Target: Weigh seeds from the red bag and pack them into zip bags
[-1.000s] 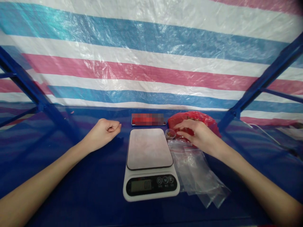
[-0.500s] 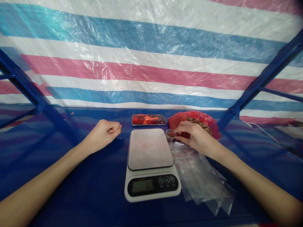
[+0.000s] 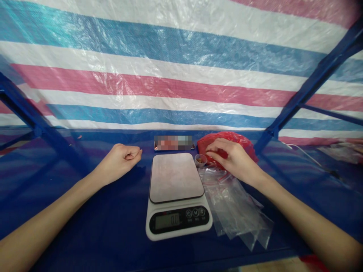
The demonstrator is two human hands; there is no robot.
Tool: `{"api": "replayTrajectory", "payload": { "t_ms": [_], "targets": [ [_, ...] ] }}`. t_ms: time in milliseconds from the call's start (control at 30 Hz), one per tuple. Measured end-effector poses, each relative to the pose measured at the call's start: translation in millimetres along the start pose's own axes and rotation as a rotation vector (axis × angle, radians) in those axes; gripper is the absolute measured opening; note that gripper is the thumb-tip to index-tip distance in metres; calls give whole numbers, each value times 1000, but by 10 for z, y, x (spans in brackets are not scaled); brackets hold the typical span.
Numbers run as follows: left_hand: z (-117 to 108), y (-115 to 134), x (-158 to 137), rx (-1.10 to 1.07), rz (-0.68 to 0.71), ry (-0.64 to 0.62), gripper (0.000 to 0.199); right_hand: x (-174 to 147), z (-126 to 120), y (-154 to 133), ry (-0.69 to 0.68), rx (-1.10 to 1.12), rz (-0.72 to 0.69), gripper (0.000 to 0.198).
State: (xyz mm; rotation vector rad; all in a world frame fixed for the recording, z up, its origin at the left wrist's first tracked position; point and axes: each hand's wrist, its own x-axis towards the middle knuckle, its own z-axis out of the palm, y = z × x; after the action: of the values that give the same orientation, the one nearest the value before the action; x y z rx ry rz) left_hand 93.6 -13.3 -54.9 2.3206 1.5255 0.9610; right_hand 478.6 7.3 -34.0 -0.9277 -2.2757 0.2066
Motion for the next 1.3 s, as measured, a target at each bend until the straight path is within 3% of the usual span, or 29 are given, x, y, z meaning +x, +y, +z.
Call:
{"api": "replayTrajectory", "payload": {
  "t_ms": [133, 267, 333, 433, 500, 600, 700, 1067, 1300],
  "targets": [
    [3, 14, 7, -4, 12, -5, 45, 7, 38, -108, 100, 49, 9, 7],
    [5, 1, 5, -5, 23, -5, 44, 10, 15, -175, 32, 47, -33, 13],
    [6, -11, 2, -2, 15, -1, 44, 8, -82, -96, 87, -3, -7, 17],
    [9, -22, -2, 1, 0, -4, 44, -18, -294, 217, 247, -132, 141, 19],
    [10, -21, -3, -1, -2, -7, 44, -50, -406, 491, 180, -238, 226, 17],
    [8, -7, -1, -9, 1, -8, 44, -93, -447, 797, -76, -293, 266, 19],
    [0, 5, 0, -11, 0, -9, 44, -103, -378, 873, -136, -283, 243, 24],
    [-26, 14, 1, -19, 5, -6, 44, -50, -300, 778, 98, -160, 153, 13],
    [-21, 30, -2, -11, 19, 0, 44, -2, -325, 500, 301, -175, 110, 11]
  ]
}}
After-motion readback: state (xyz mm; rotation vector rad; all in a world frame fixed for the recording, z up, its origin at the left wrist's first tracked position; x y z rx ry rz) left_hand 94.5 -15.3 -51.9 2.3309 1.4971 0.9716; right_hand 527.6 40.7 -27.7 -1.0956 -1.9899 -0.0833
